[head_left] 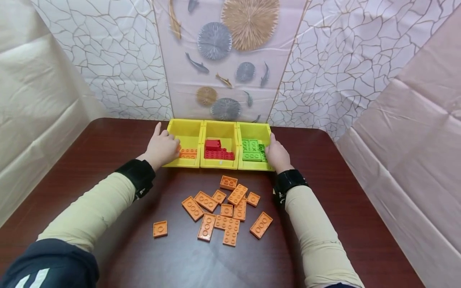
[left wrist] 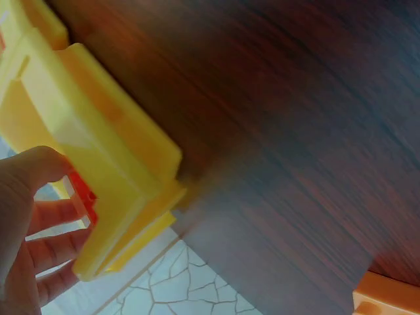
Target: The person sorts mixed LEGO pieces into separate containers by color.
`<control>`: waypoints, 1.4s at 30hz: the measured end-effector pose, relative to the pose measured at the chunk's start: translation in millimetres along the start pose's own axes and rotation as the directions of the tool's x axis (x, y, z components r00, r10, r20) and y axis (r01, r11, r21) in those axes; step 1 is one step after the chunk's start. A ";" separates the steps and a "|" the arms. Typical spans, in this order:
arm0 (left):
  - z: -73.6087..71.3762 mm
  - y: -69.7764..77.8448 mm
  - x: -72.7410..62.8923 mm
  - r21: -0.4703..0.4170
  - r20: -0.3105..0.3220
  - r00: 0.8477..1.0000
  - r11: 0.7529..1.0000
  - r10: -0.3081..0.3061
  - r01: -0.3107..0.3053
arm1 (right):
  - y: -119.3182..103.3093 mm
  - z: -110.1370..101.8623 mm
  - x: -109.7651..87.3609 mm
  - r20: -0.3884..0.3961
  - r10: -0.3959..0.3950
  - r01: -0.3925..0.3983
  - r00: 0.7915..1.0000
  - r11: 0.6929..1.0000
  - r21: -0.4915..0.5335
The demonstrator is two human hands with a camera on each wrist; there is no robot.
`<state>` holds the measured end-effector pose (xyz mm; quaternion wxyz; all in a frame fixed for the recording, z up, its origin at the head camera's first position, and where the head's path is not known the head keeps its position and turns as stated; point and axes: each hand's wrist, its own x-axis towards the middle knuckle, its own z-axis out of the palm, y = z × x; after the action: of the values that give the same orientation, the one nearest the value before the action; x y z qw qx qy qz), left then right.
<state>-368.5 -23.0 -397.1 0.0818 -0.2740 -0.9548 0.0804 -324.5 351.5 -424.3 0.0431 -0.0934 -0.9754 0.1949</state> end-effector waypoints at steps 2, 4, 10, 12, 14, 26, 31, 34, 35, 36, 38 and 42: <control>0.9 0.1 0.6 0.020 0.016 1.000 1.000 0.004 -0.005 | -1.2 -0.2 0.0 -0.003 -0.001 0.001 1.000 1.000 -0.005; 1.3 0.4 0.8 0.036 0.030 1.000 0.999 0.009 -0.010 | -2.0 -0.4 0.3 -0.005 -0.003 0.003 1.000 1.000 -0.009; 1.3 1.7 -1.2 0.072 0.069 0.997 0.997 0.025 -0.030 | -1.5 0.7 0.7 -0.008 0.000 0.000 1.000 1.000 -0.011; 1.2 2.0 -3.4 0.085 0.080 0.996 0.995 0.041 -0.048 | -1.1 1.1 0.3 -0.009 0.005 -0.005 1.000 1.000 -0.010; 1.4 2.3 -5.6 0.105 0.086 0.995 0.992 0.056 -0.065 | -0.8 0.8 -0.3 -0.005 0.005 -0.005 1.000 1.000 -0.011; 2.9 1.4 -10.6 0.147 0.108 0.990 0.984 0.087 -0.103 | -0.8 0.2 -0.6 -0.002 -0.004 0.004 1.000 1.000 -0.008; 3.8 1.4 -9.6 0.091 0.085 0.995 0.994 0.047 -0.055 | -0.5 0.8 0.0 -0.009 -0.003 0.003 1.000 1.000 -0.007; 4.9 0.7 -9.4 0.069 0.065 0.997 0.996 0.046 -0.051 | -0.3 0.8 -0.3 -0.012 0.000 0.000 1.000 1.000 -0.007; 5.6 -0.2 -9.7 0.050 0.045 0.997 0.997 0.056 -0.058 | -0.3 0.7 -0.6 -0.012 0.001 -0.001 1.000 1.000 -0.009; 6.1 -1.6 -10.5 0.028 0.015 0.998 0.997 0.068 -0.068 | -0.4 0.6 -0.8 -0.014 0.002 -0.002 1.000 1.000 -0.008; 7.1 -5.8 -14.6 -0.033 -0.070 0.994 0.995 0.088 -0.091 | -0.7 0.5 -1.0 -0.015 0.002 -0.002 1.000 1.000 -0.005; 5.3 -22.2 -35.7 -0.162 -0.215 0.972 0.978 0.094 -0.131 | -1.3 0.3 -1.3 -0.015 -0.003 0.003 1.000 1.000 0.001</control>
<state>-351.1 -61.4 -401.8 0.1513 -0.3408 -0.9274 -0.0284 -323.5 349.9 -424.1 0.0506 -0.0935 -0.9751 0.1946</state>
